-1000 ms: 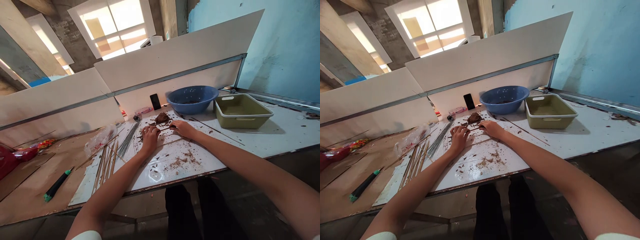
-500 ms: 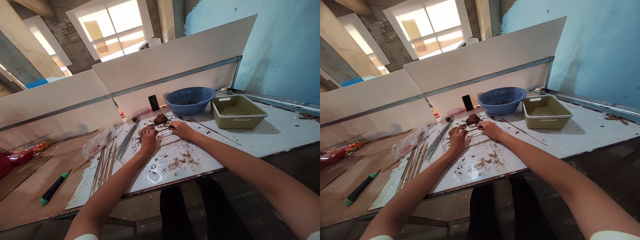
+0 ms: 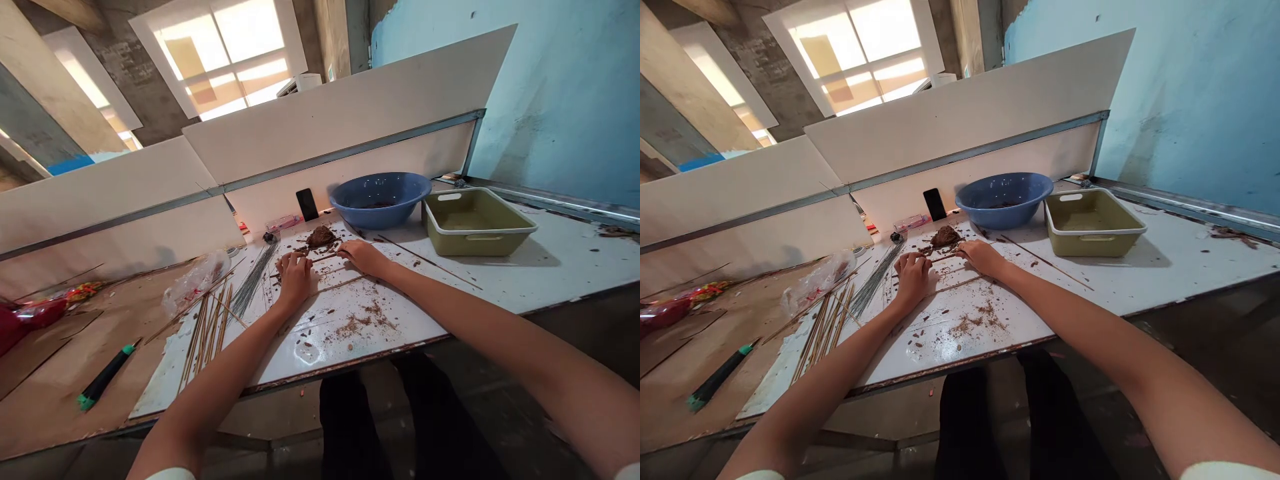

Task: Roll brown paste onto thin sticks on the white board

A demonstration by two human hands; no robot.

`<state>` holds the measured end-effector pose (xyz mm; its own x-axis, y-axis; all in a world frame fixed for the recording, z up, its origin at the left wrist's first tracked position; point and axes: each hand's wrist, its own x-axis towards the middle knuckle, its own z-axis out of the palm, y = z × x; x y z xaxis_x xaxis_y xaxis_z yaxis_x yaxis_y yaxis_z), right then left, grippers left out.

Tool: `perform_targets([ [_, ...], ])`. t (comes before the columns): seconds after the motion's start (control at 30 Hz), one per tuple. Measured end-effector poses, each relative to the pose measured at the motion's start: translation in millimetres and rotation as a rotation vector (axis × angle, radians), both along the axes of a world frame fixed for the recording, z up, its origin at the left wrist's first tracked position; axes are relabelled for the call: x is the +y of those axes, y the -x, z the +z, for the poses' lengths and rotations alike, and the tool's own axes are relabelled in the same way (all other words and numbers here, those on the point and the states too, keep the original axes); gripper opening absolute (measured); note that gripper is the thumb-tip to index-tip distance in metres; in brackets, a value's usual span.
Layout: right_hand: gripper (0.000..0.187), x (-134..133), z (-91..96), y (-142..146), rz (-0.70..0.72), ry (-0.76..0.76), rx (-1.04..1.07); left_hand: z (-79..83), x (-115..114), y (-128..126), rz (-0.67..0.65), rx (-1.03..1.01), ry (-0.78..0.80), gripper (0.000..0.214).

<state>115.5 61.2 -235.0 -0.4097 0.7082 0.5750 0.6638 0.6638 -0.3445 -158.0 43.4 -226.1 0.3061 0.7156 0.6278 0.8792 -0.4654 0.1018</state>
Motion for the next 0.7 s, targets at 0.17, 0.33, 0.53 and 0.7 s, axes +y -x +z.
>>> perform_targets([
  [0.17, 0.013, 0.2, 0.4, 0.1, -0.019, -0.012, 0.003, 0.5, -0.2, 0.2, -0.001, -0.006, 0.001, 0.021],
  [0.33, 0.011, 1.0, -0.2, 0.5, -0.037, 0.005, -0.02, 1.3, -0.9, 0.5, 0.011, -0.009, 0.019, 0.023],
  [0.53, 0.018, -0.3, 0.4, -0.6, -0.027, 0.023, -0.032, 1.5, -0.6, 1.0, 0.017, -0.023, 0.045, 0.022],
  [0.7, 0.013, 0.3, 0.4, -0.8, -0.023, 0.013, 0.001, 0.2, 2.1, 1.5, 0.027, -0.025, 0.042, 0.018],
])
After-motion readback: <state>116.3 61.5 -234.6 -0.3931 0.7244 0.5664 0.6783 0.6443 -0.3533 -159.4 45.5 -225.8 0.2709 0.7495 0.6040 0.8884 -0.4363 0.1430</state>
